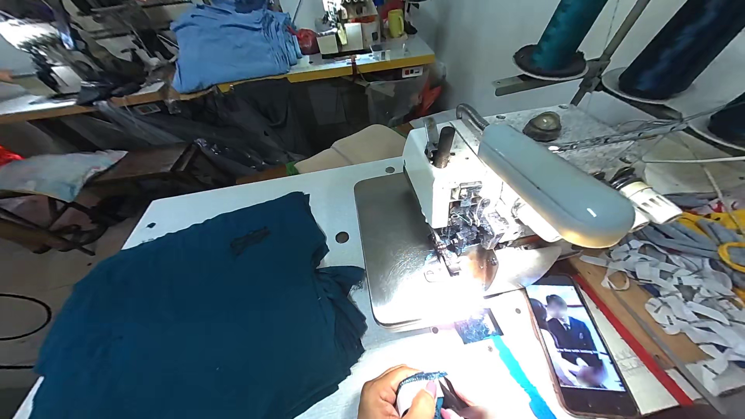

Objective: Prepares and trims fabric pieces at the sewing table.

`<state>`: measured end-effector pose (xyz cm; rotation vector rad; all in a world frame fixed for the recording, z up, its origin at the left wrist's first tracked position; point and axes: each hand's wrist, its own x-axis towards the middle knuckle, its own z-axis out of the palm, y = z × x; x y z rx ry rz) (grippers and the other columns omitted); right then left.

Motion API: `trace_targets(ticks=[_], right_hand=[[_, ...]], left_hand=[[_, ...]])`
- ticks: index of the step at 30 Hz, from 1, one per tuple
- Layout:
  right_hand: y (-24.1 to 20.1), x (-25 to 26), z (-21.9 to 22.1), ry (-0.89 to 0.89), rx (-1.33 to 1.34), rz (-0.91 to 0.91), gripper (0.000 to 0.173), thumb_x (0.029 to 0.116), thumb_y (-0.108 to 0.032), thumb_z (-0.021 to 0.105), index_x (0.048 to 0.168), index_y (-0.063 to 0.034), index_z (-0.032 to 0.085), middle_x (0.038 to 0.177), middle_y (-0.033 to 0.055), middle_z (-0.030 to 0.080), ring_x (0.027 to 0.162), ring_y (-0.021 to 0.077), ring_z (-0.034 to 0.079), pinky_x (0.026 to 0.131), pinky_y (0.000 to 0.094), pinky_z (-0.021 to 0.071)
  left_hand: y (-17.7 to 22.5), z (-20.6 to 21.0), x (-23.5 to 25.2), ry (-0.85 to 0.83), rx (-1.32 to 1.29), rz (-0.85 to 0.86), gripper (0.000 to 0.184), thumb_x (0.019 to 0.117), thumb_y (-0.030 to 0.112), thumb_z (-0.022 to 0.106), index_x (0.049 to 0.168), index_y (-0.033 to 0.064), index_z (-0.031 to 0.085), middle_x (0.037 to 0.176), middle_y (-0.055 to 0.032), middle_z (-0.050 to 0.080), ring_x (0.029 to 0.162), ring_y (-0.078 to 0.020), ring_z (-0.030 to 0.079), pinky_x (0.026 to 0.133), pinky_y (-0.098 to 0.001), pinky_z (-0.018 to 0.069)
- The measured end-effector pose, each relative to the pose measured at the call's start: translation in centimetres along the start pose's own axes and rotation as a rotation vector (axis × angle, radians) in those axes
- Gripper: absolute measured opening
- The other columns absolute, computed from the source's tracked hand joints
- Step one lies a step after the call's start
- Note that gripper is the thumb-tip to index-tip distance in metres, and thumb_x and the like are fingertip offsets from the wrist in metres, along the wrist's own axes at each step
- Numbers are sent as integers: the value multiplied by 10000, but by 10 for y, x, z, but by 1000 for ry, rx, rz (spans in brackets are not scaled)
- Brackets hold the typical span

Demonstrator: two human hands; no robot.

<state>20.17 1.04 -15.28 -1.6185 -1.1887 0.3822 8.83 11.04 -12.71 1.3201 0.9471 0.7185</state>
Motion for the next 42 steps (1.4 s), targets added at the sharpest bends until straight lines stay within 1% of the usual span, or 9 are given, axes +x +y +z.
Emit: trace_targets(ticks=[3,9,14,20,22,27,32,37,42], right_hand=[[5,-1,2,-7,7,-14,216,931,-56,689,1067,109,720,870,164,742,741,109,688,739,224,577],[6,-3,2,73,13,-8,182,950,-25,632,1024,123,708,889,189,734,818,119,715,813,220,578],[-7,0,-3,1,-26,-10,231,943,-73,682,1052,128,712,897,203,743,786,128,709,810,209,565],[-5,0,-2,-3,-54,8,224,932,-72,690,1001,140,712,810,201,718,702,123,673,733,200,551],[4,-3,-1,-6,-26,-12,215,919,-56,694,1028,128,715,827,184,723,709,116,671,714,210,565],[5,-3,1,-2,-26,0,216,918,-58,694,1036,122,714,830,176,719,698,114,660,692,217,560],[3,-4,3,0,-37,-11,191,945,-41,657,1040,112,720,894,185,747,808,135,726,802,230,587],[6,-4,1,28,-20,-13,189,945,-43,646,1015,114,726,843,191,730,745,146,704,751,224,575],[-7,-1,-4,3,-41,17,231,956,-84,675,1018,136,712,852,220,726,731,138,681,763,212,554]], left_hand=[[-3,-2,0,-21,1,24,127,854,-78,625,905,-20,726,778,50,741,717,43,680,683,-151,566],[-1,-2,-1,-21,23,12,131,835,-87,626,891,-22,724,783,47,743,725,46,683,691,-145,564],[-3,-1,-1,1,33,35,110,840,-62,639,889,-18,727,768,44,743,712,44,686,682,-152,572],[-7,-2,0,-22,32,41,112,835,-70,638,880,-20,728,774,35,738,714,41,682,681,-148,567],[-16,-4,1,-50,7,75,100,835,-79,645,870,-41,731,775,-3,719,707,18,671,680,-164,571],[-19,-6,1,-71,16,101,96,839,-74,642,877,-48,727,783,-9,717,711,16,669,684,-169,569],[-20,-6,1,-89,19,119,79,844,-70,651,870,-51,723,800,-16,719,723,21,665,694,-168,568],[-10,-4,0,-45,41,58,101,839,-57,642,868,-10,726,774,39,733,704,44,671,660,-151,562],[-15,-5,0,-55,12,93,101,836,-74,639,881,-49,726,799,5,728,729,29,676,697,-164,574]])
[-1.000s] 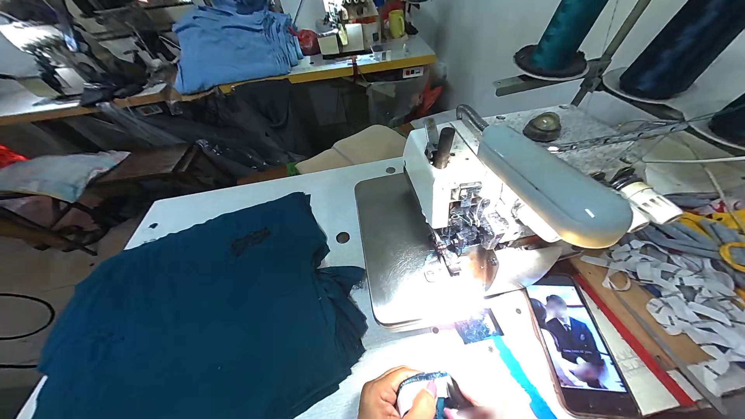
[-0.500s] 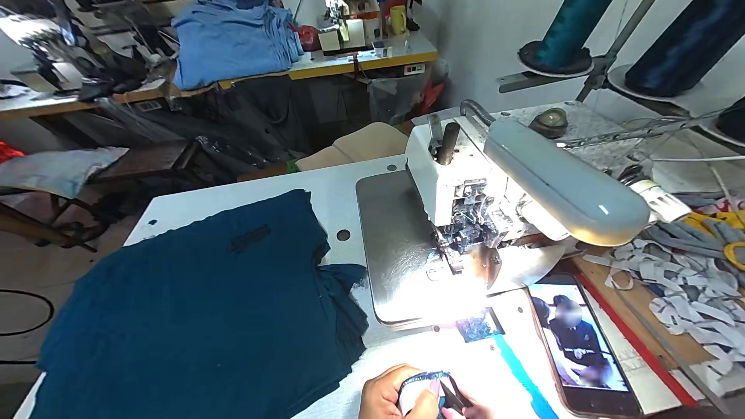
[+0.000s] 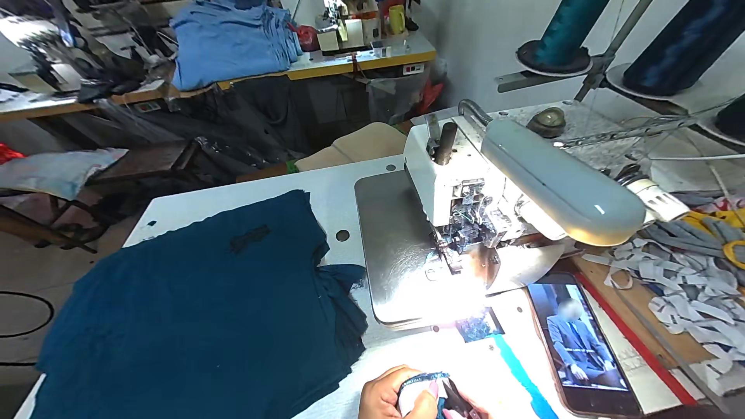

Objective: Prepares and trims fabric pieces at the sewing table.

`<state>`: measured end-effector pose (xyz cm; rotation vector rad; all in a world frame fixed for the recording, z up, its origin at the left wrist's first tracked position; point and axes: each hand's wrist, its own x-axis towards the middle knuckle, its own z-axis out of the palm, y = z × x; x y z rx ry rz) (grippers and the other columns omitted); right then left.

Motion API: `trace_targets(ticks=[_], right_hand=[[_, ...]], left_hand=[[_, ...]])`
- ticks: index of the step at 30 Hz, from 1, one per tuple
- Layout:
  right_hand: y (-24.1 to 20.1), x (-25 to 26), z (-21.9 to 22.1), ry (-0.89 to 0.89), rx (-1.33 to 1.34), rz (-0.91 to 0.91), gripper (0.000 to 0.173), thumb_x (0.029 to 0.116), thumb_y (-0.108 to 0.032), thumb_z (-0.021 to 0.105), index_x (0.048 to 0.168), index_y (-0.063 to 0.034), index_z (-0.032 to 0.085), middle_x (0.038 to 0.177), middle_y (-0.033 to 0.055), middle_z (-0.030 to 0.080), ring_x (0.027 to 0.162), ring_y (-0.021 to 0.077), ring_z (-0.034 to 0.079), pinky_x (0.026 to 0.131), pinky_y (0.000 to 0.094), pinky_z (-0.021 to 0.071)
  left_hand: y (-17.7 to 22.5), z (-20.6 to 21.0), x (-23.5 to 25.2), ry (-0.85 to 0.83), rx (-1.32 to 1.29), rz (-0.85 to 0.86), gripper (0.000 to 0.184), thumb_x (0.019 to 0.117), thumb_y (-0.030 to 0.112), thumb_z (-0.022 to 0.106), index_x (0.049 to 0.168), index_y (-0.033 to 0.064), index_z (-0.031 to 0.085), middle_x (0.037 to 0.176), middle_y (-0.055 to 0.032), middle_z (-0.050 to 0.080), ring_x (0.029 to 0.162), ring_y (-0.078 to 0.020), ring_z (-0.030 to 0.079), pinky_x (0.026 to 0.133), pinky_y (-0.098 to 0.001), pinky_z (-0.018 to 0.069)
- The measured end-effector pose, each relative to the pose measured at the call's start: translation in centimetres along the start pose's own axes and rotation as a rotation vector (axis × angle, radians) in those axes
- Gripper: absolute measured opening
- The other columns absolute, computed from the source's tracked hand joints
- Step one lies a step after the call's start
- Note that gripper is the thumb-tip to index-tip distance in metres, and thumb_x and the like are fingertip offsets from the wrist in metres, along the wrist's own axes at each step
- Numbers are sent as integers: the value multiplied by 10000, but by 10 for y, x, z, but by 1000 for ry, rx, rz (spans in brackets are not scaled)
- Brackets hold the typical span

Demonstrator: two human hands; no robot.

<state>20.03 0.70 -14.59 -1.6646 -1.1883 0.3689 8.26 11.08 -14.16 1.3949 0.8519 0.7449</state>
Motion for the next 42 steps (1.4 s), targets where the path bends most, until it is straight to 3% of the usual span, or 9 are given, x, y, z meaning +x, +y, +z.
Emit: trace_targets(ticks=[3,7,11,13,25,28,32,37,42], right_hand=[[2,1,2,-5,-20,-8,219,950,-78,677,1015,127,719,851,210,733,729,142,689,751,218,559],[14,-1,6,16,24,-16,187,949,-24,642,1043,114,726,884,183,745,787,128,721,790,224,585],[11,0,3,33,61,10,199,955,-40,640,1038,126,711,835,183,719,708,110,683,713,213,573],[2,1,-2,10,43,23,208,936,-42,668,1026,141,713,869,209,735,753,110,699,777,206,567],[6,-1,0,8,0,-23,205,937,-53,673,1019,129,718,861,207,732,748,132,695,763,213,566],[3,1,0,9,-8,-6,197,953,-36,648,1031,128,724,903,211,755,817,140,741,825,213,572],[18,0,4,58,82,28,174,945,-36,647,1024,102,719,860,148,735,756,93,697,760,221,581],[-2,1,-3,-5,64,25,250,936,-57,687,1050,165,701,872,218,730,738,105,677,755,206,557],[10,-3,1,-17,32,-22,235,915,-57,700,1057,129,718,819,173,727,672,98,647,671,205,547]], left_hand=[[6,2,0,19,29,-18,110,832,-70,637,879,-30,727,812,37,741,744,48,681,699,-148,571],[-7,-2,0,-48,3,60,93,830,-82,657,885,-75,731,822,-37,724,759,15,674,729,-171,574],[7,2,1,18,42,-21,106,839,-66,642,885,-43,735,822,16,744,758,47,682,715,-141,567],[10,3,1,38,44,-39,110,834,-69,640,888,-37,730,809,29,745,750,52,683,715,-139,568],[11,3,1,35,23,-45,125,826,-85,629,884,-38,730,811,25,744,744,41,684,708,-148,571],[9,2,1,-9,46,0,114,816,-67,638,873,-57,736,831,4,729,775,41,674,732,-144,564],[3,0,1,-24,47,7,97,833,-62,658,880,-55,742,832,-10,735,766,40,674,728,-146,566],[14,3,1,17,-3,-66,149,839,-77,596,888,-22,726,779,49,736,714,54,673,684,-142,561],[4,1,1,-5,-11,-15,141,855,-70,597,886,-29,728,781,27,734,710,39,673,673,-154,565]])
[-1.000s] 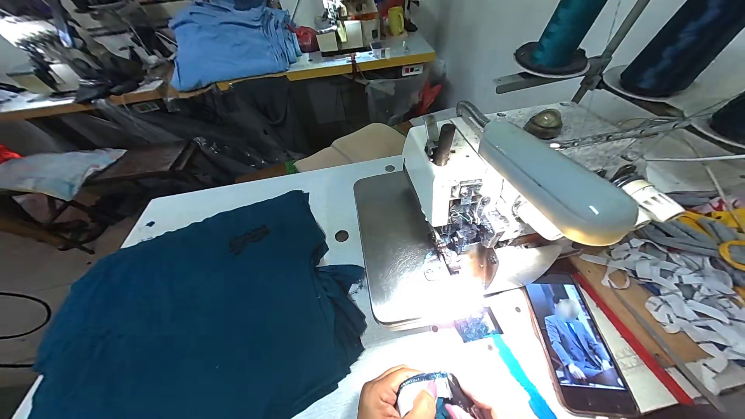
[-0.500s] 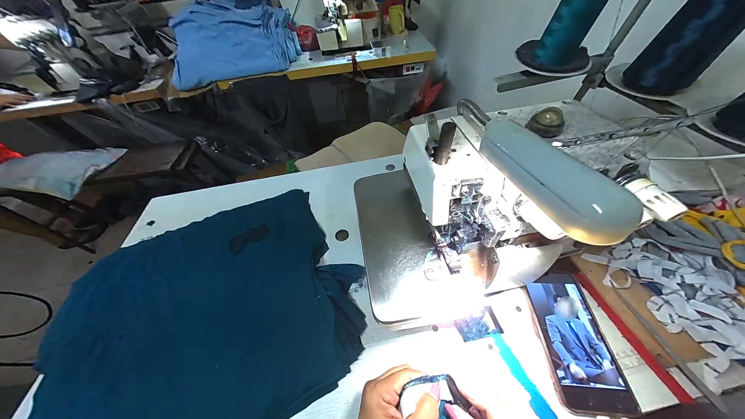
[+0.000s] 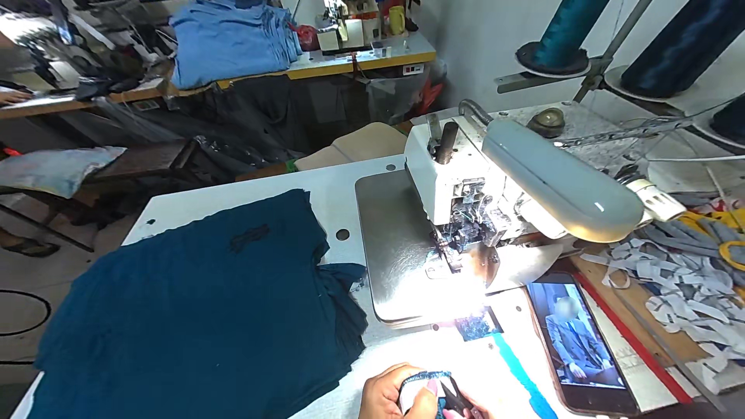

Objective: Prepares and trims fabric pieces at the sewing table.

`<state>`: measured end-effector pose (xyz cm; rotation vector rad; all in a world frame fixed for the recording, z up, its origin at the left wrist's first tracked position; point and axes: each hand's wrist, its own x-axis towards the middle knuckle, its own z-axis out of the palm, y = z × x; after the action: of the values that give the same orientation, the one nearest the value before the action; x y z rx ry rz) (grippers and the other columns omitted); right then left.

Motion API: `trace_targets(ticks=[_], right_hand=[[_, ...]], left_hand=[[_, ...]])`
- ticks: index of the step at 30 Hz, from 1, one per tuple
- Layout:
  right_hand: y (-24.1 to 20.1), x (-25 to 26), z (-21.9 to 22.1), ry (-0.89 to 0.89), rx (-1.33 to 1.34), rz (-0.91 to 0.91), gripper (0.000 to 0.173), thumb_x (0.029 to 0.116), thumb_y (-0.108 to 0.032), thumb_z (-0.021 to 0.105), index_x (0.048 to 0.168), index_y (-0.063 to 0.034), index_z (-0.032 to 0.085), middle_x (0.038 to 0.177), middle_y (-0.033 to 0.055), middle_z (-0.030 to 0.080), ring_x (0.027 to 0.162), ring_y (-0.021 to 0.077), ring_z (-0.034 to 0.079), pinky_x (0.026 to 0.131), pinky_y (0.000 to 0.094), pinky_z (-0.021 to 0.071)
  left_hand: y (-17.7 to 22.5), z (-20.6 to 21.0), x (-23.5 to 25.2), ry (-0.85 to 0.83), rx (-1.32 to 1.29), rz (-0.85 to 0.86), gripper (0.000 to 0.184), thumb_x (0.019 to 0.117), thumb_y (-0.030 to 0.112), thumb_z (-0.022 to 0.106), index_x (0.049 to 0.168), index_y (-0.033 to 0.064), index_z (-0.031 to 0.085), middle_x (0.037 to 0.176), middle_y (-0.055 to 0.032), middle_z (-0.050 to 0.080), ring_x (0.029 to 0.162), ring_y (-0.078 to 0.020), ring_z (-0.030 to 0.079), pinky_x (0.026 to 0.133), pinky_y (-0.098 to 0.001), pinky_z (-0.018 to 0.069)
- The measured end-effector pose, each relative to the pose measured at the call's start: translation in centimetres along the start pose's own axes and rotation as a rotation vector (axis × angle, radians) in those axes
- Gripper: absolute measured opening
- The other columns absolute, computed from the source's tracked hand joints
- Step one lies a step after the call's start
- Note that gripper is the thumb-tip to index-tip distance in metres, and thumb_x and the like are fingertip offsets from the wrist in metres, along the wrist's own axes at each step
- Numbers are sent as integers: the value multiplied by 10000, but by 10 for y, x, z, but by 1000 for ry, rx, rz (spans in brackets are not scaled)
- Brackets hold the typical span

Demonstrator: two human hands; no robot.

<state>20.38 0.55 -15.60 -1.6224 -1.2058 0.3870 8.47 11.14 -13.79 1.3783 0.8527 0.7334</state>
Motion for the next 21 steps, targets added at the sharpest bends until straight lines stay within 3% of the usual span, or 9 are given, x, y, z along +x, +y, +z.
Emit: trace_targets(ticks=[3,8,21], right_hand=[[1,0,0,-8,24,6,234,914,-48,702,1064,131,712,846,177,732,693,94,660,686,206,559],[-1,1,-1,-17,18,-4,249,913,-54,702,1073,137,707,845,181,729,691,98,652,687,202,550],[0,0,1,-12,-11,8,230,913,-53,693,1041,137,711,818,182,722,677,101,650,673,199,548]], left_hand=[[-10,-3,0,-30,5,59,121,856,-64,614,890,-58,730,783,-14,714,714,21,663,682,-164,565],[0,0,0,9,21,0,122,850,-62,609,869,-42,727,780,23,729,711,49,664,674,-144,557],[-9,-3,-1,-44,24,59,109,848,-68,628,876,-64,733,795,-29,714,719,15,662,687,-167,566]])
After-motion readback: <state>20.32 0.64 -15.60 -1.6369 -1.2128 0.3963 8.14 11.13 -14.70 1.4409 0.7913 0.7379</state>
